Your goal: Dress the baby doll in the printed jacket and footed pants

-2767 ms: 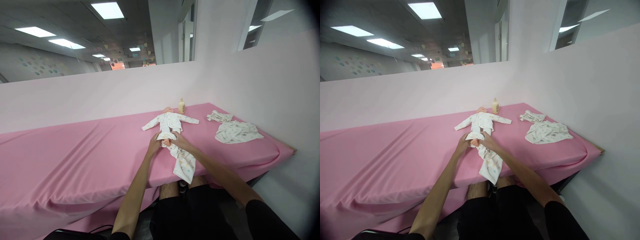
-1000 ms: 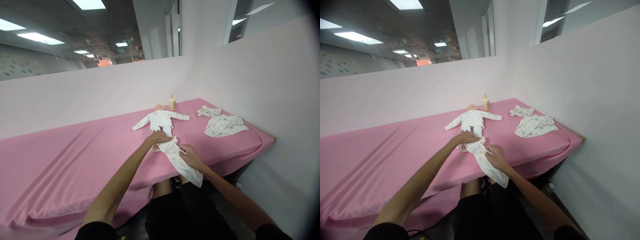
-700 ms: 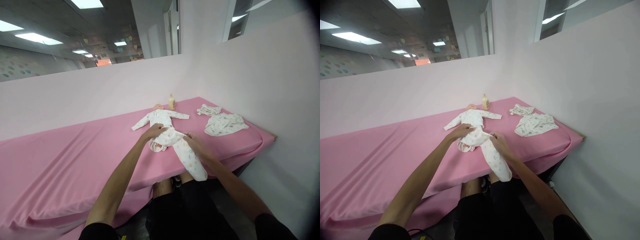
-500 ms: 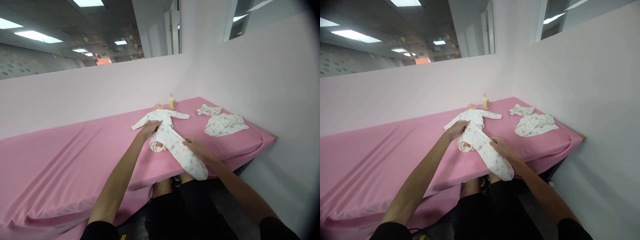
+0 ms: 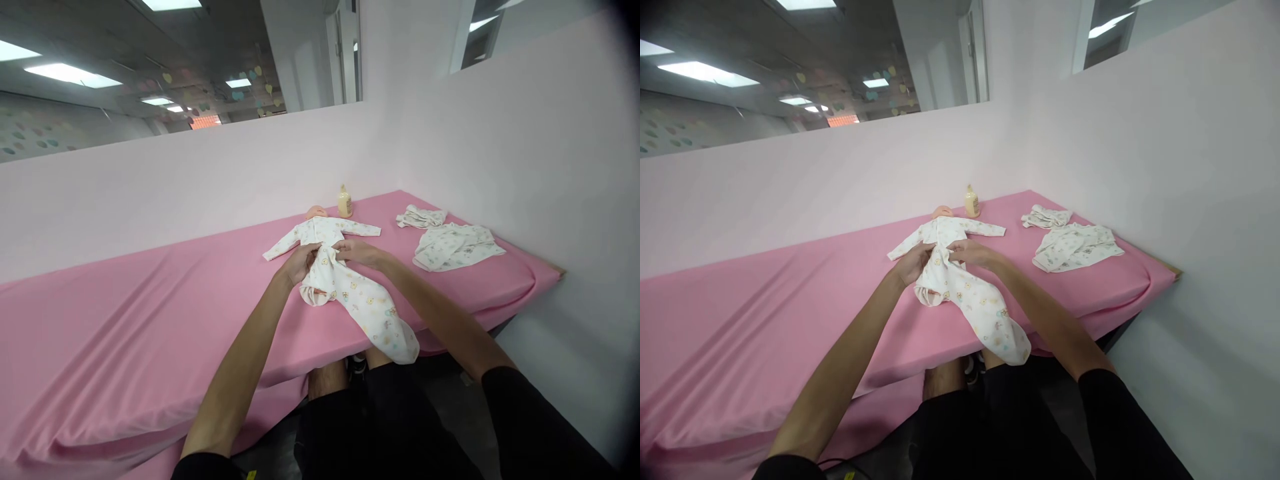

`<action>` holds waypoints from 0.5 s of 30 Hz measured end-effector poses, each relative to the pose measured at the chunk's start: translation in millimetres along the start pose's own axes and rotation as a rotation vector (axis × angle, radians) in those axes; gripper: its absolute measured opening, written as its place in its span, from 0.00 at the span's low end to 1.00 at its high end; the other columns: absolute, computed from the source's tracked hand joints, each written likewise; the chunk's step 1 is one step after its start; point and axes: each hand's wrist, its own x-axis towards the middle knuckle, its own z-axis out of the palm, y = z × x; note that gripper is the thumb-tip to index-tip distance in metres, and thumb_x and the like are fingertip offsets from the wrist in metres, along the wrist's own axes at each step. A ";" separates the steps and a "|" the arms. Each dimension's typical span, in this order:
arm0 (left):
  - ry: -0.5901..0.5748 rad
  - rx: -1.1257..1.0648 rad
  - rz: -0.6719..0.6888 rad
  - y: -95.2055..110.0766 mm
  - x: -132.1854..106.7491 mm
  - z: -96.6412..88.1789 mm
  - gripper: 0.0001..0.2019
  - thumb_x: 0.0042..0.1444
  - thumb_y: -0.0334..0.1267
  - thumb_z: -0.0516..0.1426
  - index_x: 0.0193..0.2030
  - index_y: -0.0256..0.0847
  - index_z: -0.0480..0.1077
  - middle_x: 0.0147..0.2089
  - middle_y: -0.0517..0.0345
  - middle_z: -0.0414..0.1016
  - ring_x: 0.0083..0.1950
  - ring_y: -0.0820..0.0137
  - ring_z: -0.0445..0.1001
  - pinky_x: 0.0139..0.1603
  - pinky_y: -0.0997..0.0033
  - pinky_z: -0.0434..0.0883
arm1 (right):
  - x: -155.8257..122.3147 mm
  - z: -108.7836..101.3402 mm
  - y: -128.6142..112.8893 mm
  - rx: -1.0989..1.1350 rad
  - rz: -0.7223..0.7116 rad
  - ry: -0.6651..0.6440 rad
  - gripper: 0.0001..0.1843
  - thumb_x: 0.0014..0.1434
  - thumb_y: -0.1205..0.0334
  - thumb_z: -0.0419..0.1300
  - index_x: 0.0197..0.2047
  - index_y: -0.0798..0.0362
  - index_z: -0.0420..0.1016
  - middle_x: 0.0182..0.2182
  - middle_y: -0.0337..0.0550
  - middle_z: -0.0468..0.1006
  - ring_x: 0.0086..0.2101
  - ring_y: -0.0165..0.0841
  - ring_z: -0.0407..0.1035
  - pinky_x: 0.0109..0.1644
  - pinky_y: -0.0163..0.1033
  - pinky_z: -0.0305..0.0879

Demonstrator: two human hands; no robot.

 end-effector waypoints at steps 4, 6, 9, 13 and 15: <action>-0.007 -0.018 -0.083 -12.6 -2.1 -10.5 0.06 0.56 0.36 0.61 0.36 0.34 0.74 0.30 0.53 0.77 0.29 0.72 0.73 0.32 0.73 0.69 | 6.0 10.9 9.3 -0.191 -0.116 0.229 0.08 0.55 0.63 0.58 0.38 0.54 0.75 0.35 0.40 0.77 0.35 0.30 0.68 0.40 0.36 0.63; -0.061 0.007 -0.134 -17.0 -3.6 -13.6 0.04 0.55 0.32 0.61 0.35 0.32 0.74 0.30 0.52 0.77 0.28 0.72 0.72 0.31 0.73 0.69 | 11.4 16.5 8.1 -0.219 -0.195 0.303 0.09 0.56 0.66 0.54 0.38 0.54 0.75 0.36 0.40 0.77 0.37 0.31 0.69 0.42 0.36 0.63; -0.158 0.043 -0.133 -18.3 -3.5 -14.8 0.06 0.53 0.30 0.62 0.38 0.31 0.75 0.30 0.51 0.77 0.28 0.73 0.73 0.31 0.75 0.70 | 22.8 24.9 -1.4 -0.219 -0.278 0.325 0.11 0.57 0.66 0.53 0.39 0.54 0.76 0.38 0.40 0.77 0.40 0.31 0.69 0.46 0.36 0.63; -0.225 0.091 -0.089 -17.8 1.8 -16.1 0.08 0.54 0.32 0.63 0.39 0.31 0.74 0.28 0.53 0.76 0.30 0.71 0.76 0.34 0.73 0.72 | 33.8 36.0 -16.7 -0.226 -0.336 0.233 0.12 0.56 0.68 0.53 0.40 0.54 0.77 0.40 0.40 0.77 0.42 0.31 0.69 0.48 0.36 0.63; -0.236 0.138 -0.095 -19.5 3.7 -18.5 0.07 0.52 0.31 0.64 0.37 0.31 0.74 0.26 0.54 0.75 0.30 0.70 0.75 0.33 0.72 0.73 | 35.0 40.9 -23.2 -0.282 -0.369 0.144 0.13 0.56 0.70 0.52 0.40 0.55 0.77 0.41 0.41 0.77 0.43 0.30 0.69 0.49 0.36 0.62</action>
